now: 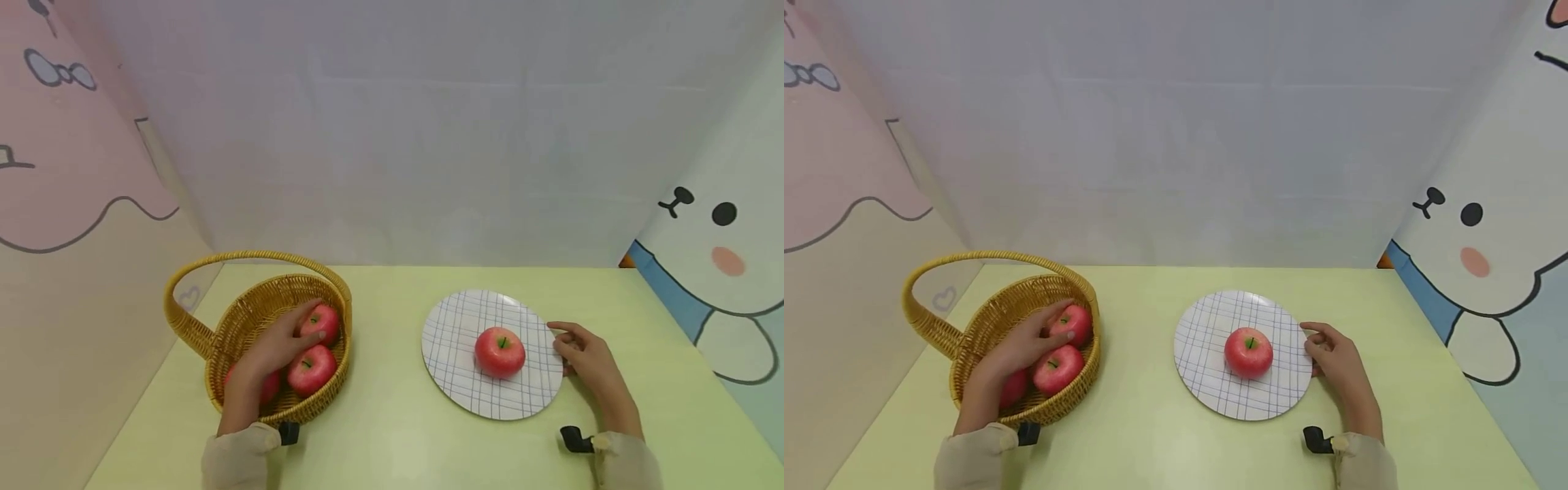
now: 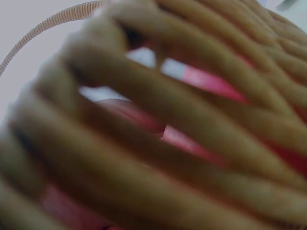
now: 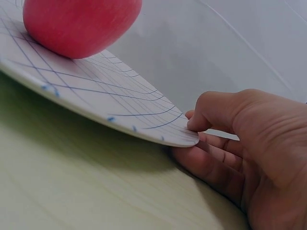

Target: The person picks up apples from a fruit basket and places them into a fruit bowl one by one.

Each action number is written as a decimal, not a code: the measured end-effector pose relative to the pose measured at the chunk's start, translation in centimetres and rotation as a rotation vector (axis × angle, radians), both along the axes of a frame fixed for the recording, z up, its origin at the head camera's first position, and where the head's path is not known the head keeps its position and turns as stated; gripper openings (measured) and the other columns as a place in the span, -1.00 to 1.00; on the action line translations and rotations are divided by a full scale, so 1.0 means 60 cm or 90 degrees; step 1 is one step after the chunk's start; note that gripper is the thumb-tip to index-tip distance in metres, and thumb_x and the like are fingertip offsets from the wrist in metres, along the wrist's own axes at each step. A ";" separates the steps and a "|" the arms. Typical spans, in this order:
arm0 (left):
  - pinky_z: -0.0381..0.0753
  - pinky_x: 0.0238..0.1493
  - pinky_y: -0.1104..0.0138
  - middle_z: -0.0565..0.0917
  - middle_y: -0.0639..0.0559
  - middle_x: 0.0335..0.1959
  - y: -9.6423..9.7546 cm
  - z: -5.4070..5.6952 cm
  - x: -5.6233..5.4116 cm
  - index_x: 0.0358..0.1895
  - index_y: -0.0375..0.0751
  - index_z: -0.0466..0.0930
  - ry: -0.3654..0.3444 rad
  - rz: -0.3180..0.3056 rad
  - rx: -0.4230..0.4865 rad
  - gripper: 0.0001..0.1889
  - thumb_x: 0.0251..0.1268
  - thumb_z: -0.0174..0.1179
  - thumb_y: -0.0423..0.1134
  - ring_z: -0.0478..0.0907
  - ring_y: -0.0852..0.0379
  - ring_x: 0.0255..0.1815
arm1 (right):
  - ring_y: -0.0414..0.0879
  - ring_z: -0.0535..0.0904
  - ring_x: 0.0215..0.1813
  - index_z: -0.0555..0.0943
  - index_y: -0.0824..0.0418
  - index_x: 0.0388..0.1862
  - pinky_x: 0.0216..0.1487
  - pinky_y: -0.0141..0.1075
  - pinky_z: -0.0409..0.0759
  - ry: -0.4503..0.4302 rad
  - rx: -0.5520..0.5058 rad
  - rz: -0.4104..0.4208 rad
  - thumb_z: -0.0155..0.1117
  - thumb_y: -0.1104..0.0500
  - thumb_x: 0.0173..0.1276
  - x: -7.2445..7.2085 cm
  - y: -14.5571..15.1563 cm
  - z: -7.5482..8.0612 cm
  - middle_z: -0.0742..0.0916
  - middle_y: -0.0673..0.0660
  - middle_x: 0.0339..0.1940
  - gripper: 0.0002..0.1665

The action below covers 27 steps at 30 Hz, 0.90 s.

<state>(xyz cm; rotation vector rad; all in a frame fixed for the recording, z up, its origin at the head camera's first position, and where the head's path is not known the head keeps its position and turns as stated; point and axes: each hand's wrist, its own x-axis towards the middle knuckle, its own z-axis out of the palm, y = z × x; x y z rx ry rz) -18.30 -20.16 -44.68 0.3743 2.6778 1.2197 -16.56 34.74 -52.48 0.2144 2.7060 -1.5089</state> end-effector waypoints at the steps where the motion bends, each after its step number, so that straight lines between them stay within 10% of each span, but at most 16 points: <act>1: 0.24 0.54 -0.31 0.31 -0.31 0.60 -0.001 -0.001 0.003 0.64 -0.17 0.17 -0.003 0.001 0.001 -0.27 0.54 0.23 -0.12 0.19 -0.38 0.64 | -0.28 0.54 -0.34 0.42 0.31 0.50 -0.40 -0.33 0.68 -0.004 -0.001 0.000 0.16 0.20 0.59 0.003 -0.002 -0.003 0.63 0.30 0.04 -0.44; 18: 0.54 0.33 -0.20 0.59 -0.24 0.38 0.003 0.009 -0.008 0.58 -0.10 0.30 0.019 0.061 -0.049 -0.29 0.46 0.31 -0.01 0.55 -0.27 0.36 | -0.30 0.53 -0.31 0.43 0.27 0.50 -0.38 -0.34 0.69 0.004 0.022 -0.008 0.14 0.17 0.59 -0.005 -0.002 0.003 0.63 0.31 0.08 -0.44; 27: 0.40 0.45 -0.25 0.47 -0.28 0.49 0.005 0.007 -0.005 0.63 -0.14 0.19 0.011 0.087 -0.037 -0.22 0.47 0.29 -0.01 0.41 -0.31 0.49 | -0.31 0.53 -0.31 0.42 0.28 0.51 -0.39 -0.34 0.69 -0.005 0.014 -0.012 0.15 0.20 0.59 -0.002 -0.002 0.005 0.63 0.32 0.07 -0.44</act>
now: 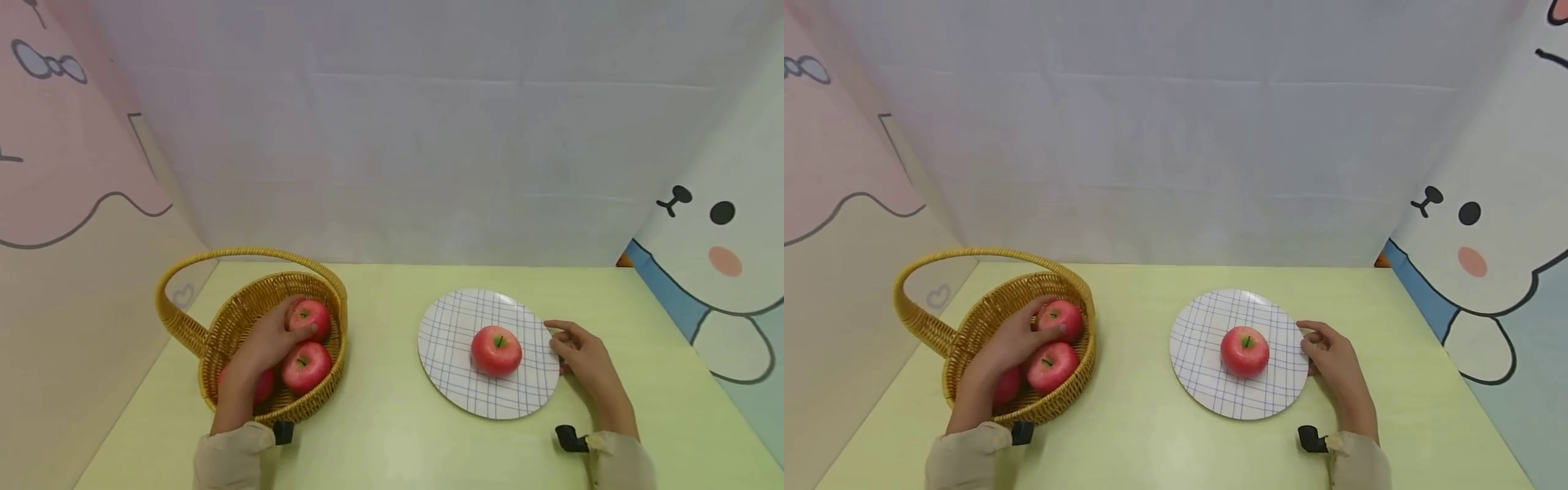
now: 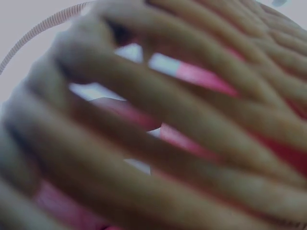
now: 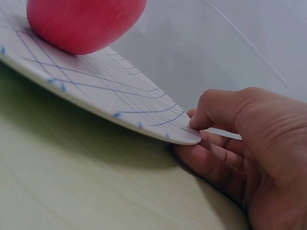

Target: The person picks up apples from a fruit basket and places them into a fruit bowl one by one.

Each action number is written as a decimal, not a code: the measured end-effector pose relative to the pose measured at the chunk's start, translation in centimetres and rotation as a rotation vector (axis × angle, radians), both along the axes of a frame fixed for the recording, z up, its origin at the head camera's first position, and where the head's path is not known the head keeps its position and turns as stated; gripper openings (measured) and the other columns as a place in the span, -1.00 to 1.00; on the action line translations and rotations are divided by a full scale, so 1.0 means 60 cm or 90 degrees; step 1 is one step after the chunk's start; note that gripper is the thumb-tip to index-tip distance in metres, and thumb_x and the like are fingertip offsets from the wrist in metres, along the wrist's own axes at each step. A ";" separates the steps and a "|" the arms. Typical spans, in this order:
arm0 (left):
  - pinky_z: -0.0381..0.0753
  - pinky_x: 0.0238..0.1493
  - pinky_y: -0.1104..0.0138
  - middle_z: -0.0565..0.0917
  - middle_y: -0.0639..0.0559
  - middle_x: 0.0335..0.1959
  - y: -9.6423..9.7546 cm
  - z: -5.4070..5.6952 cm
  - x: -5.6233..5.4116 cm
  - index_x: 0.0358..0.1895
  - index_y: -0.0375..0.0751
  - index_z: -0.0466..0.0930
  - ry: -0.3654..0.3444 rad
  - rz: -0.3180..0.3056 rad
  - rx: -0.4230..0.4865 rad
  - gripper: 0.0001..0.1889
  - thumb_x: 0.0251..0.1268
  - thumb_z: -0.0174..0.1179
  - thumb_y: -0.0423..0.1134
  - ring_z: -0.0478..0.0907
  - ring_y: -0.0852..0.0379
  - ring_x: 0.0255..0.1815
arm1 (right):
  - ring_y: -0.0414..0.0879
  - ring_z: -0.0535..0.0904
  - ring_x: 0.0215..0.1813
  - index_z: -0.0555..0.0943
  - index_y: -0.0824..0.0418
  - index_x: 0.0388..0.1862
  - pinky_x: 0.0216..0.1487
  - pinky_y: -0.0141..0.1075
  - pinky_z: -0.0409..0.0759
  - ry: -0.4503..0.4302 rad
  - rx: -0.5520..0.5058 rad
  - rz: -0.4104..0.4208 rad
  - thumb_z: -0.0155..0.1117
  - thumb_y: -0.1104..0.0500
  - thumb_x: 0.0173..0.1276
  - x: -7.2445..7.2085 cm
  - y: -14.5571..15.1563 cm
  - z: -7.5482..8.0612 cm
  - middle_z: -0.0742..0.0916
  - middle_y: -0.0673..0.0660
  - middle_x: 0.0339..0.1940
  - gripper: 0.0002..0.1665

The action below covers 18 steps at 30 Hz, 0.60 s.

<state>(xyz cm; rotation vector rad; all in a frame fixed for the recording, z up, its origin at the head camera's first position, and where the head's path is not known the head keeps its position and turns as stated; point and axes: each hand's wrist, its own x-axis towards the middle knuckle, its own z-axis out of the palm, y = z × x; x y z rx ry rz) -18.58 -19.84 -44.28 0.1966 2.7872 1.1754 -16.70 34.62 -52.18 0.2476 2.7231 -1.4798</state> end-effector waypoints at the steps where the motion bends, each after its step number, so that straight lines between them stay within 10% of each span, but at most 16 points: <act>1: 0.37 0.46 -0.27 0.44 -0.30 0.51 0.000 -0.001 0.000 0.63 -0.17 0.17 0.008 -0.007 -0.001 -0.22 0.48 0.28 -0.03 0.37 -0.34 0.52 | -0.30 0.53 -0.31 0.42 0.27 0.51 -0.39 -0.34 0.68 0.000 -0.001 0.000 0.15 0.19 0.60 0.001 -0.001 0.000 0.63 0.33 0.08 -0.44; 7: 0.30 0.49 -0.31 0.42 -0.34 0.51 0.000 -0.009 0.000 0.59 -0.23 0.27 0.051 -0.061 -0.004 -0.31 0.49 0.26 -0.17 0.30 -0.38 0.56 | -0.29 0.52 -0.33 0.42 0.28 0.51 -0.41 -0.35 0.67 0.002 0.005 0.003 0.14 0.21 0.59 -0.001 -0.002 0.001 0.63 0.37 0.11 -0.45; 18: 0.52 0.35 -0.19 0.61 -0.21 0.35 0.001 -0.011 -0.001 0.49 -0.17 0.44 0.055 -0.020 0.020 -0.35 0.38 0.40 -0.17 0.54 -0.24 0.36 | -0.27 0.54 -0.33 0.42 0.28 0.50 -0.41 -0.34 0.68 0.000 0.005 0.004 0.14 0.21 0.59 -0.001 -0.001 -0.001 0.63 0.38 0.12 -0.45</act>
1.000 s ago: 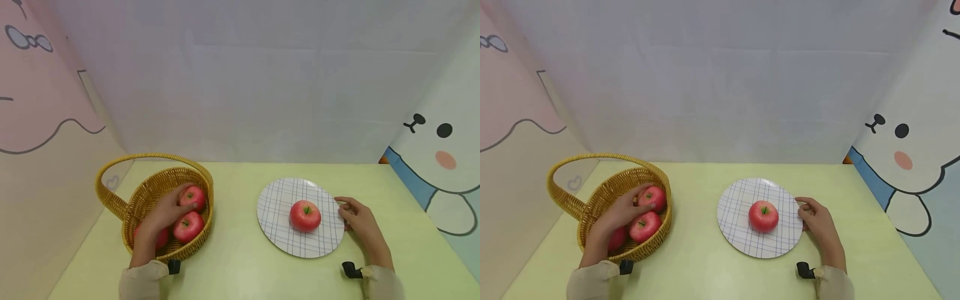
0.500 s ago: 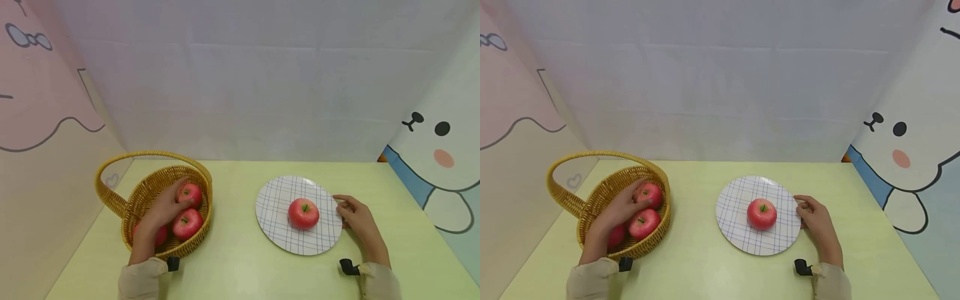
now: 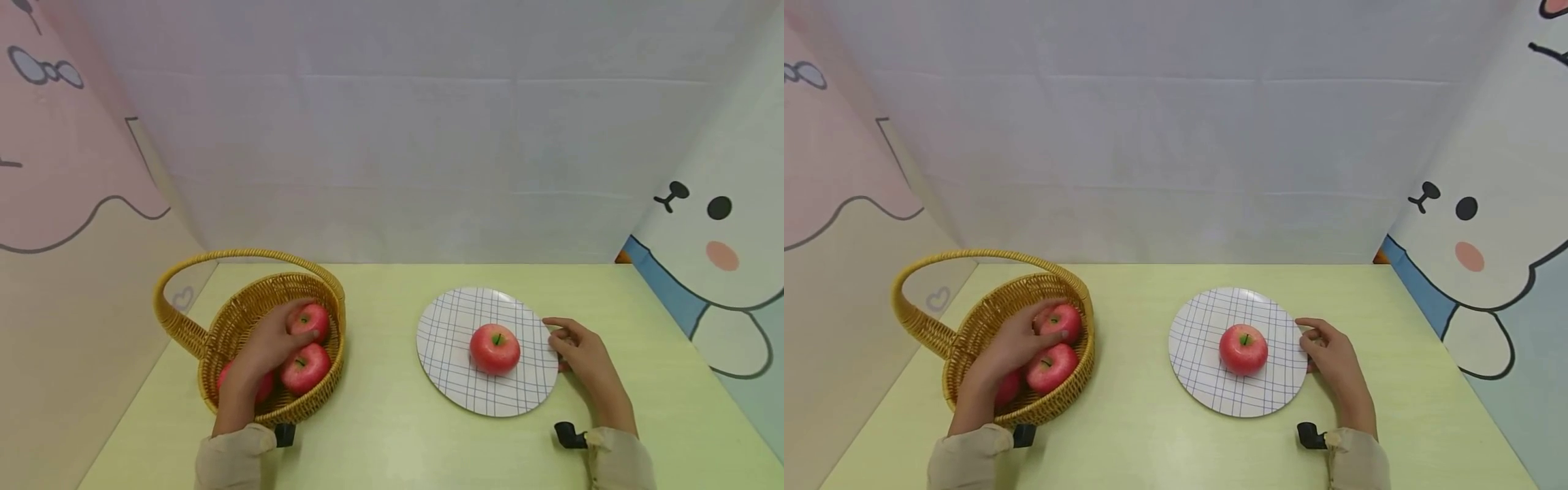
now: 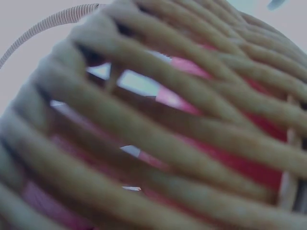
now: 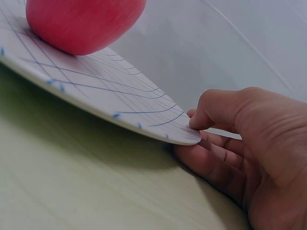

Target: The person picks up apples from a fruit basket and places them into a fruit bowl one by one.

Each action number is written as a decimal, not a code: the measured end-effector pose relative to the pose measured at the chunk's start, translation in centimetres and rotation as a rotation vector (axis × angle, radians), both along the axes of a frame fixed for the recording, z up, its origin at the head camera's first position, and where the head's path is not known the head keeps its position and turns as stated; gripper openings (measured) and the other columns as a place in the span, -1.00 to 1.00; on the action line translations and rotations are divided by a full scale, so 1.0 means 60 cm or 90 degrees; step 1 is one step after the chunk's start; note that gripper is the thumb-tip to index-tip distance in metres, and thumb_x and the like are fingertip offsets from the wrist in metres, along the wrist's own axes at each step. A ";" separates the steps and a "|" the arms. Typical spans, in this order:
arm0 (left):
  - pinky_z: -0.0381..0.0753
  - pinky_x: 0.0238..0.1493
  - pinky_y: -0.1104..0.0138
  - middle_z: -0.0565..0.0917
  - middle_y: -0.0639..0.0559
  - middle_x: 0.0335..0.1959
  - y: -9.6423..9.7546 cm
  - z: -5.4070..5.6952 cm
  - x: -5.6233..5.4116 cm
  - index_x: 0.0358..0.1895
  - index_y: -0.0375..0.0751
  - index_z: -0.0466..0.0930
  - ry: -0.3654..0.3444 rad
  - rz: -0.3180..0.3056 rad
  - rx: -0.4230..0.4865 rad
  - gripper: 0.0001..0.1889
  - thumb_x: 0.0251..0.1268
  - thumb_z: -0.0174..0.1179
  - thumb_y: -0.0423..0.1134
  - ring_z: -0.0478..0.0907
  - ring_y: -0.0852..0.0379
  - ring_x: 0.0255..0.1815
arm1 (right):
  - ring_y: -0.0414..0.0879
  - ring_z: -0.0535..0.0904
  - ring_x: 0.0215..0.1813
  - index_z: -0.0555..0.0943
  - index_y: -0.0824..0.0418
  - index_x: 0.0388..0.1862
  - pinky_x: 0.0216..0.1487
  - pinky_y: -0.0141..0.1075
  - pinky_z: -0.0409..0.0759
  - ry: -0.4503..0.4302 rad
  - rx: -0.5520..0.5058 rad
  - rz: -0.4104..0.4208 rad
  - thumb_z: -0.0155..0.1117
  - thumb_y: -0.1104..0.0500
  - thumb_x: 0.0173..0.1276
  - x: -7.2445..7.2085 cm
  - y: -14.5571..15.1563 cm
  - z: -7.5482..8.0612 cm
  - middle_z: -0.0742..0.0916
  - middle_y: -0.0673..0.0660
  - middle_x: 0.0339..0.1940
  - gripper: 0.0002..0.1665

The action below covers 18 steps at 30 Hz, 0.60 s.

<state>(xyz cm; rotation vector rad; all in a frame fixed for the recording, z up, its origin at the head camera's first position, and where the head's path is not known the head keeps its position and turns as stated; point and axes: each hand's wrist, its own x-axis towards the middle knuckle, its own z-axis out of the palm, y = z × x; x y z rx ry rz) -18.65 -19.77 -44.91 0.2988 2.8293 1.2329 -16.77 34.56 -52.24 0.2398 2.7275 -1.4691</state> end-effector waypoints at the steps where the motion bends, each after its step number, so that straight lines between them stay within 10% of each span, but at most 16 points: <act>1: 0.54 0.32 -0.17 0.63 -0.20 0.32 0.000 0.000 0.000 0.47 -0.15 0.46 0.009 0.007 -0.007 -0.35 0.35 0.42 -0.16 0.56 -0.23 0.33 | -0.27 0.54 -0.33 0.42 0.28 0.50 -0.41 -0.34 0.67 0.000 0.000 -0.001 0.14 0.21 0.59 0.000 0.000 0.000 0.63 0.38 0.12 -0.45; 18: 0.55 0.27 -0.11 0.63 -0.08 0.32 -0.014 0.044 0.021 0.46 0.02 0.47 0.057 0.043 -0.031 -0.32 0.31 0.44 0.04 0.57 -0.10 0.27 | -0.27 0.56 -0.34 0.43 0.30 0.49 -0.41 -0.33 0.69 0.008 -0.008 0.008 0.14 0.22 0.58 0.001 0.001 0.001 0.64 0.40 0.11 -0.45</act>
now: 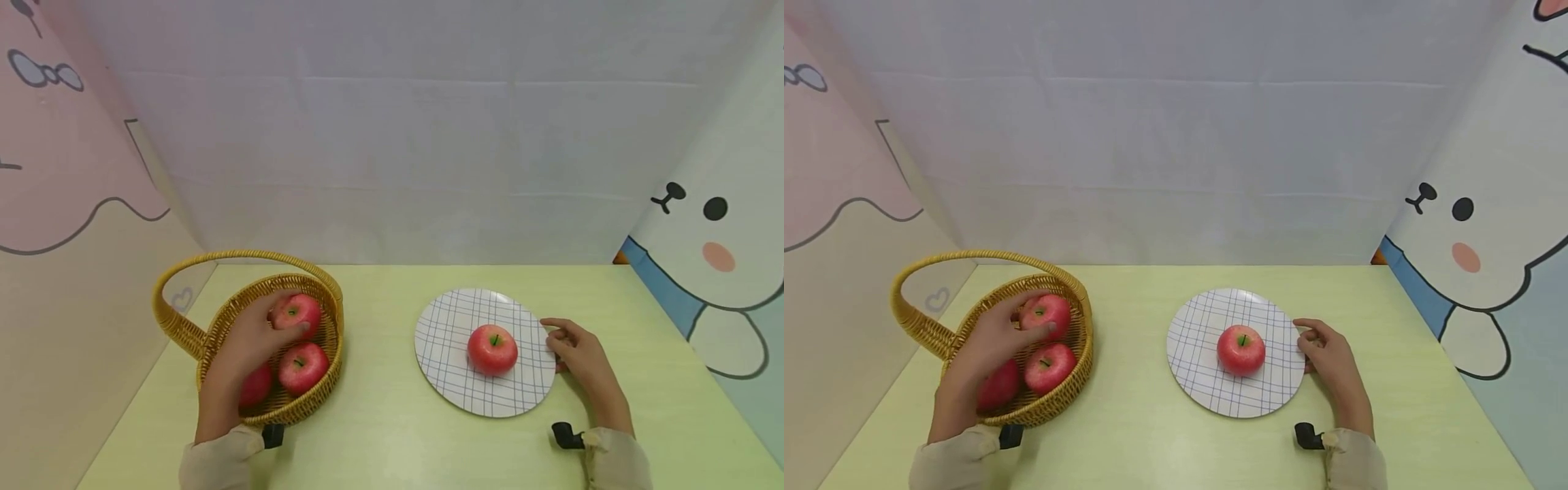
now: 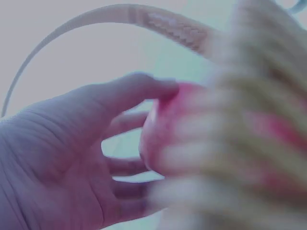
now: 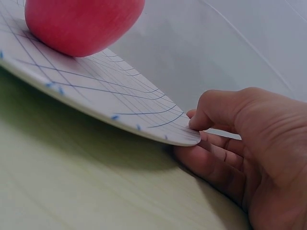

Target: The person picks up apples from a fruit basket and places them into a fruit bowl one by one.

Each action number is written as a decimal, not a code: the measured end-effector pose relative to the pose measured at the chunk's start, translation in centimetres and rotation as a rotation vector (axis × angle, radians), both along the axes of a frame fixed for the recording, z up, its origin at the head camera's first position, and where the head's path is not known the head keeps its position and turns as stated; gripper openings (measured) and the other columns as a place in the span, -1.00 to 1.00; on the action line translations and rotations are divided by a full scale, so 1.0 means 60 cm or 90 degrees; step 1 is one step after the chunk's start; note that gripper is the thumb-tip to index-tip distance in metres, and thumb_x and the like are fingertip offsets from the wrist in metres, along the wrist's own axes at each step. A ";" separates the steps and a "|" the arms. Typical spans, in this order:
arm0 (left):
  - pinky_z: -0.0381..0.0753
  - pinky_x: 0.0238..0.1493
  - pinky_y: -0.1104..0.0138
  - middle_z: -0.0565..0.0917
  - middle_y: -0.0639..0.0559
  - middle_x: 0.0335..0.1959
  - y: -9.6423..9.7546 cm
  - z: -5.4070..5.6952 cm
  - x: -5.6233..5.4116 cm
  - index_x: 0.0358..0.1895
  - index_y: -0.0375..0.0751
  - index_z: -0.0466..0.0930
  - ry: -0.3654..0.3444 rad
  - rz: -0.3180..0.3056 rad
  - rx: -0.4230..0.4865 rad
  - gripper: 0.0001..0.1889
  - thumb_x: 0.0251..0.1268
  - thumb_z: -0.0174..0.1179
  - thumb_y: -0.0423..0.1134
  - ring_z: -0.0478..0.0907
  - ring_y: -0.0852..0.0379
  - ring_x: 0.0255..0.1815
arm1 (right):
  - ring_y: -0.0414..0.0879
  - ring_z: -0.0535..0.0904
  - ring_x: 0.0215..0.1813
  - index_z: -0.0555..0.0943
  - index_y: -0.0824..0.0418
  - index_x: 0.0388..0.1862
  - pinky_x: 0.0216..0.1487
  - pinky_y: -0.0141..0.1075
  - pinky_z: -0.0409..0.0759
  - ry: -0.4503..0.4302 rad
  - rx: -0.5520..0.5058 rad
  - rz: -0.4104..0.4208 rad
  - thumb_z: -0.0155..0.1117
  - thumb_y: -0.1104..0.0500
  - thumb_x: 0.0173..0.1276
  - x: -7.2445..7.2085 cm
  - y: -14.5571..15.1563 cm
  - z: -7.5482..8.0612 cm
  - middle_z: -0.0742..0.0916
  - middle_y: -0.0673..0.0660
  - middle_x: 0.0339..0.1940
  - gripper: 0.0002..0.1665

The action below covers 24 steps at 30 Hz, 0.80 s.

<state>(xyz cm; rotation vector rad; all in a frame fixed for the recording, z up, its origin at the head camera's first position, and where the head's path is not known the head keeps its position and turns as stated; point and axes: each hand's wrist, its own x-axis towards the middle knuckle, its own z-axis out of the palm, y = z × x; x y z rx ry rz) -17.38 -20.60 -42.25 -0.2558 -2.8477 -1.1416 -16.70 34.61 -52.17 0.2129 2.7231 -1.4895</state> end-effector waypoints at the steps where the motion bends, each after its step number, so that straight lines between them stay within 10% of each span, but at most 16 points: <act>1: 0.55 0.25 -0.09 0.62 -0.06 0.32 -0.002 0.007 0.004 0.46 0.04 0.47 0.005 0.000 0.001 -0.32 0.31 0.44 0.06 0.56 -0.08 0.25 | -0.27 0.56 -0.34 0.42 0.30 0.50 -0.41 -0.33 0.69 0.000 0.001 0.001 0.14 0.22 0.59 0.000 0.001 0.002 0.64 0.40 0.12 -0.45; 24: 0.54 0.00 0.59 0.56 0.25 0.10 -0.008 0.085 0.078 0.43 0.28 0.49 0.159 -0.063 0.011 -0.25 0.14 0.59 -0.12 0.51 0.36 0.04 | -0.28 0.56 -0.36 0.45 0.30 0.47 -0.41 -0.34 0.69 0.009 -0.004 -0.008 0.15 0.25 0.57 0.001 -0.001 -0.002 0.64 0.34 0.05 -0.46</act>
